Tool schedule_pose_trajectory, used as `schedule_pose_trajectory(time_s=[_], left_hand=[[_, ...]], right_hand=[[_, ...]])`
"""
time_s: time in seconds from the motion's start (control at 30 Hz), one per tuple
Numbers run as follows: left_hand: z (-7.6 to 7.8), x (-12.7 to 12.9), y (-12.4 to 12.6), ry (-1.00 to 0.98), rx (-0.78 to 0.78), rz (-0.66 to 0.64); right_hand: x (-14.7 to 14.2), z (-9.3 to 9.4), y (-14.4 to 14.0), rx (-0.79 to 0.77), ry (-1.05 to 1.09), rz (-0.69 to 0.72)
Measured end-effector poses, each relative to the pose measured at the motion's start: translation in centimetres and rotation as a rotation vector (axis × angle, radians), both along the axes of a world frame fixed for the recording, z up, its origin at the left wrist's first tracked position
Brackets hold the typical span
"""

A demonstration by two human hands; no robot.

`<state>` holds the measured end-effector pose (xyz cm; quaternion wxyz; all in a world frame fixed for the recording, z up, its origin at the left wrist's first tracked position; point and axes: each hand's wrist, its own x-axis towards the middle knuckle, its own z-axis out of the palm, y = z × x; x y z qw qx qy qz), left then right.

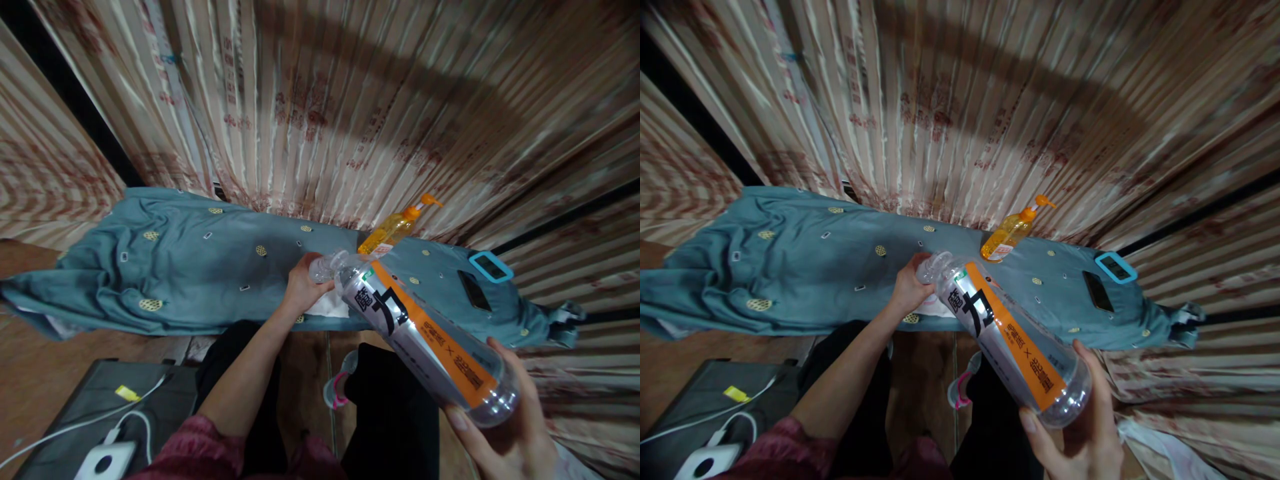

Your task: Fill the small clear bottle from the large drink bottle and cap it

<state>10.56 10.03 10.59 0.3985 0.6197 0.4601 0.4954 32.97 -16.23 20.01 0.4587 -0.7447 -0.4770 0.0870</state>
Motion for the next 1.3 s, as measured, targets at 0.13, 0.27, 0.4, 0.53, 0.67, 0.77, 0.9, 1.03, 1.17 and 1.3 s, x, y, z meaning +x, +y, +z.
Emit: schedule_pose_trajectory(time_s=[0.13,0.27,0.4,0.53,0.67,0.77,0.9,1.03,1.17,1.3], left_hand=[[0.07,-0.01,0.01,0.012,-0.010,-0.004],[0.06,0.03,0.02,0.011,-0.005,-0.008],[0.05,0.05,-0.01,0.005,0.003,0.004],[0.11,0.00,-0.02,-0.004,0.010,0.008],[0.15,-0.04,-0.02,0.013,0.004,0.003],[0.11,-0.07,0.00,0.025,0.012,0.002],[0.05,-0.09,0.02,0.030,0.014,0.001],[0.07,-0.08,0.01,0.021,0.012,-0.002],[0.04,-0.03,0.04,0.027,0.007,0.005],[-0.06,0.02,0.12,0.031,0.021,0.004]], right_hand=[[0.22,-0.04,-0.09,-0.016,0.017,-0.003],[0.44,-0.17,-0.28,-0.015,-0.022,-0.007],[0.64,-0.39,-0.39,-0.019,-0.032,0.014],[0.52,-0.47,-0.23,-0.018,-0.010,0.013],[0.17,-0.34,-0.05,-0.004,-0.015,0.010],[0.05,-0.22,-0.06,0.005,-0.008,0.001],[0.27,-0.24,-0.19,0.007,-0.021,0.004],[0.21,-0.22,-0.17,0.000,0.027,-0.006],[-0.17,-0.04,-0.02,0.006,0.030,-0.006],[0.04,-0.06,-0.04,0.001,-0.009,0.005]])
